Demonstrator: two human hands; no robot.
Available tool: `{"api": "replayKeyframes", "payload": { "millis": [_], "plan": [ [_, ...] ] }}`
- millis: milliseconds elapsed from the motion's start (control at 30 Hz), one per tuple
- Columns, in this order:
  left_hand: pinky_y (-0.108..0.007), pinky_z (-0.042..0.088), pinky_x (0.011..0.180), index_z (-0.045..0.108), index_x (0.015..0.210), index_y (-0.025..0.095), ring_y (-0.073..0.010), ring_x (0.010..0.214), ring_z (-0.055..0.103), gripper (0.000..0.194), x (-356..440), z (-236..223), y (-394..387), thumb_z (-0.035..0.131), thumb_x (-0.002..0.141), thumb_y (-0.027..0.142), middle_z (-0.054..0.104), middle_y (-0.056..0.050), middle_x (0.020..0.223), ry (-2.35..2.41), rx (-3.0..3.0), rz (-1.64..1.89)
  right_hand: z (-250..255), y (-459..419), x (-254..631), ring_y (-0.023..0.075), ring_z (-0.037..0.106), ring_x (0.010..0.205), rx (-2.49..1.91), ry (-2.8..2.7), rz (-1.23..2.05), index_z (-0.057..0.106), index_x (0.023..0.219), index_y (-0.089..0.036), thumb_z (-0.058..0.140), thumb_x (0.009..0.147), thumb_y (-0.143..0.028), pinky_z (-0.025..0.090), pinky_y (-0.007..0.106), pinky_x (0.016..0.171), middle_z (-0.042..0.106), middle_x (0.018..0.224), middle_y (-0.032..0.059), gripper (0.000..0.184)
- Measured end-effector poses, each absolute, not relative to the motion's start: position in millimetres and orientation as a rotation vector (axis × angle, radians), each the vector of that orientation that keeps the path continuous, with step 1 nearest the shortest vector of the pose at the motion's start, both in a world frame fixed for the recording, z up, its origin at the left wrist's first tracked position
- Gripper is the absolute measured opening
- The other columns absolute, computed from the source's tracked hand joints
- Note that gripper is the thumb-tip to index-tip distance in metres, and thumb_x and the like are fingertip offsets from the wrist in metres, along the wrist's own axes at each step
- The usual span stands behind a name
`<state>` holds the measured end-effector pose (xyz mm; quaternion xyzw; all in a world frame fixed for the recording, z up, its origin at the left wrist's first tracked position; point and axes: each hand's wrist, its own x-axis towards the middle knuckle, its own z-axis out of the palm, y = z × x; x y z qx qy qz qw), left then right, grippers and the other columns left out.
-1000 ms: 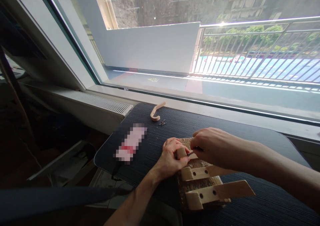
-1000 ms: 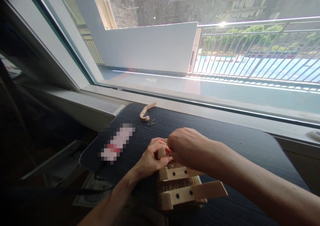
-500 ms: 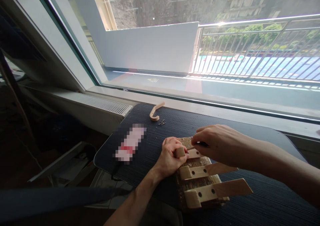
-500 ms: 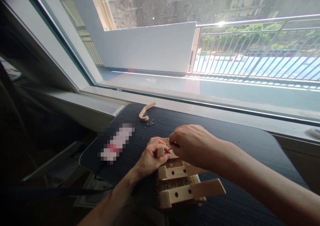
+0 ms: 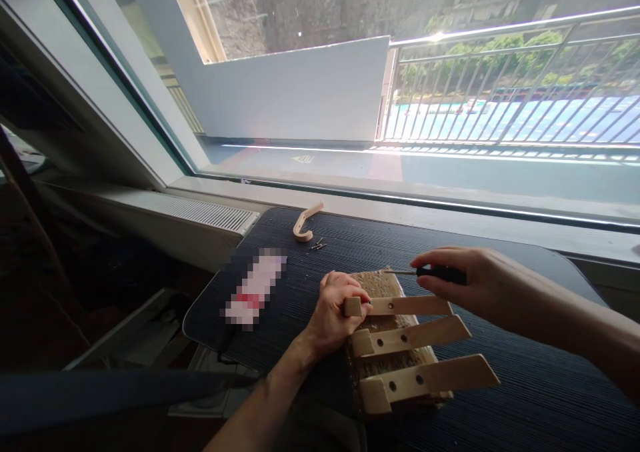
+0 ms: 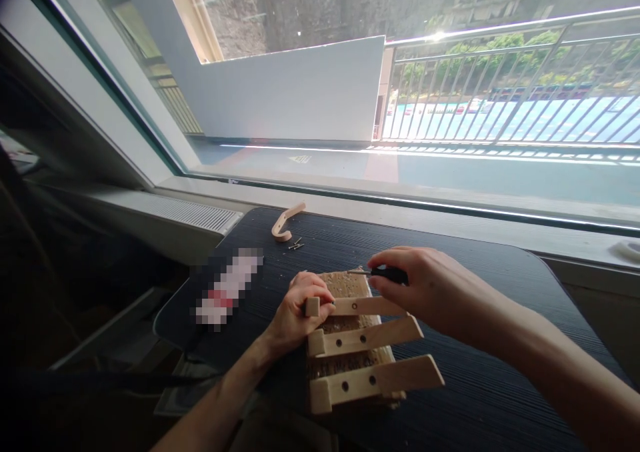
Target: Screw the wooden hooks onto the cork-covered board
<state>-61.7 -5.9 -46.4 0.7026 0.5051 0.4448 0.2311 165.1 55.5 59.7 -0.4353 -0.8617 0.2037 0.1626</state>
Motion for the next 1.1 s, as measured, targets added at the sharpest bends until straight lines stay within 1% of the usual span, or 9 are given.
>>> {"api": "replayKeyframes", "payload": {
  "millis": [133, 233, 300, 400, 533, 700, 800, 933, 1100],
  "plan": [
    [-0.038, 0.033, 0.093, 0.063, 0.078, 0.022, -0.0178, 0.090, 0.056, 0.009, -63, -51, -5, 0.064, 0.074, 0.014, 0.066, -0.001, 0.085, 1.366, 1.911, 1.275, 46, 63, 176, 0.0191, 0.060, 0.078, -1.375, -2.305, 0.785, 0.068, 0.098, -0.023, 0.052, 0.080, -0.048, 0.046, 0.029, 0.067, 0.068, 0.090, 0.0035, 0.035],
    [-0.039, 0.031, 0.096, 0.062, 0.081, 0.023, -0.0166, 0.089, 0.056, 0.009, -63, -52, -6, 0.062, 0.076, 0.015, 0.067, 0.001, 0.085, 1.374, 1.910, 1.269, 29, 66, 179, 0.0135, 0.053, 0.061, -1.426, -2.068, 1.073, 0.068, 0.095, -0.020, 0.053, 0.078, -0.054, 0.041, 0.024, 0.052, 0.063, 0.073, 0.0031, 0.041],
    [-0.041, 0.025, 0.102, 0.061, 0.081, 0.023, -0.0162, 0.090, 0.057, 0.010, -61, -51, -8, 0.062, 0.076, 0.014, 0.067, 0.002, 0.086, 1.385, 1.939, 1.258, 13, 68, 180, 0.0090, 0.042, 0.050, -1.418, -1.838, 1.308, 0.066, 0.095, -0.018, 0.052, 0.078, -0.056, 0.033, 0.021, 0.044, 0.056, 0.064, 0.0002, 0.044],
    [-0.044, 0.016, 0.107, 0.062, 0.080, 0.023, -0.0159, 0.091, 0.057, 0.011, -59, -50, -9, 0.063, 0.075, 0.013, 0.067, 0.003, 0.085, 1.397, 1.956, 1.238, -17, 69, 179, 0.0078, 0.041, 0.051, -1.391, -1.488, 1.517, 0.065, 0.093, -0.017, 0.056, 0.076, -0.055, 0.031, 0.021, 0.044, 0.054, 0.067, 0.0005, 0.042],
    [-0.038, 0.035, 0.096, 0.063, 0.077, 0.022, -0.0169, 0.089, 0.057, 0.007, -58, -51, -7, 0.062, 0.077, 0.015, 0.067, 0.000, 0.084, 1.402, 1.787, 1.238, -49, 68, 176, 0.0101, 0.044, 0.051, -1.383, -1.226, 1.657, 0.062, 0.106, -0.020, 0.061, 0.072, -0.054, 0.032, 0.023, 0.043, 0.057, 0.070, 0.0014, 0.048],
    [-0.034, 0.041, 0.091, 0.065, 0.080, 0.021, -0.0177, 0.091, 0.057, 0.006, -56, -51, -3, 0.062, 0.077, 0.017, 0.066, -0.003, 0.087, 1.428, 1.709, 1.304, -58, 63, 173, 0.0101, 0.040, 0.050, -1.279, -1.371, 1.684, 0.055, 0.118, -0.019, 0.064, 0.070, -0.051, 0.029, 0.022, 0.044, 0.045, 0.056, -0.0051, 0.059],
    [-0.034, 0.042, 0.089, 0.066, 0.079, 0.020, -0.0181, 0.090, 0.057, 0.004, -53, -51, -1, 0.063, 0.075, 0.019, 0.065, -0.003, 0.086, 1.460, 1.631, 1.281, -58, 62, 168, 0.0103, 0.038, 0.049, -1.368, -1.491, 1.585, 0.057, 0.114, -0.016, 0.067, 0.065, -0.052, 0.028, 0.024, 0.045, 0.045, 0.055, -0.0050, 0.061],
    [-0.032, 0.044, 0.085, 0.067, 0.077, 0.019, -0.0189, 0.092, 0.056, 0.005, -55, -52, 2, 0.063, 0.075, 0.021, 0.063, -0.004, 0.089, 1.555, 1.447, 1.277, -62, 62, 167, 0.0085, 0.031, 0.045, -1.360, -1.469, 1.576, 0.056, 0.113, -0.016, 0.061, 0.070, -0.055, 0.021, 0.024, 0.042, 0.034, 0.050, -0.0076, 0.058],
    [-0.032, 0.043, 0.086, 0.067, 0.073, 0.017, -0.0182, 0.092, 0.055, 0.004, -52, -50, 2, 0.064, 0.073, 0.020, 0.060, -0.004, 0.093, 1.559, 1.315, 1.320, -57, 60, 175, 0.0096, 0.037, 0.051, -1.263, -1.443, 1.658, 0.052, 0.116, -0.017, 0.058, 0.077, -0.051, 0.026, 0.024, 0.046, 0.040, 0.059, -0.0056, 0.052]
  ]
}}
